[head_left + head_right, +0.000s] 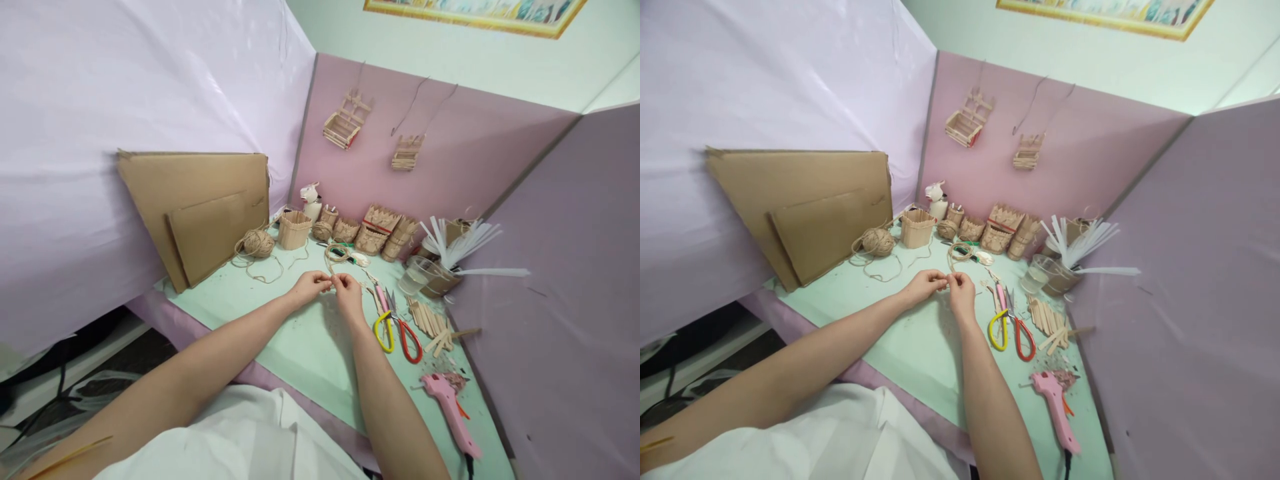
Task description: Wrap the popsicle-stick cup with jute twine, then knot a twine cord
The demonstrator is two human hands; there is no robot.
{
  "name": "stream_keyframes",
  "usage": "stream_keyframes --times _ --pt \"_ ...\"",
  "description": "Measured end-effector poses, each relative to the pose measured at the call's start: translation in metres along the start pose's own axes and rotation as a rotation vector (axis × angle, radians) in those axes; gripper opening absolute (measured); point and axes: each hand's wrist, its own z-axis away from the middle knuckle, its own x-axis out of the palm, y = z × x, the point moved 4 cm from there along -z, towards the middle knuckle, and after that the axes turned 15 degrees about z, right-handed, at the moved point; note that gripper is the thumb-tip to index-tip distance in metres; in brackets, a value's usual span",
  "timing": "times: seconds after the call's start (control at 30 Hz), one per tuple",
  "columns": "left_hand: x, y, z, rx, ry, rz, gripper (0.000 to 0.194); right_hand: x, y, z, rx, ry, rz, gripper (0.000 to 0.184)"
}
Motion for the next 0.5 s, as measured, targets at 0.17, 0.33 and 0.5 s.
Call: stream_keyframes --times 0.17,0.33,0.5 --pt "-0.001 0.001 0.000 0.027 0.003 -0.045 0.019 0.000 0.002 0.000 -0.006 0.002 -0.007 0.022" --pt "-0.005 -0.001 -0.003 0.084 -0.002 -0.156 0.018 0.001 0.003 -0.001 0.005 0.014 0.008 0.021" --pt "-0.002 -0.008 -0.006 0.107 -0.032 -0.238 0.015 -0.003 0.012 -0.004 0.106 0.124 -0.033 0.020"
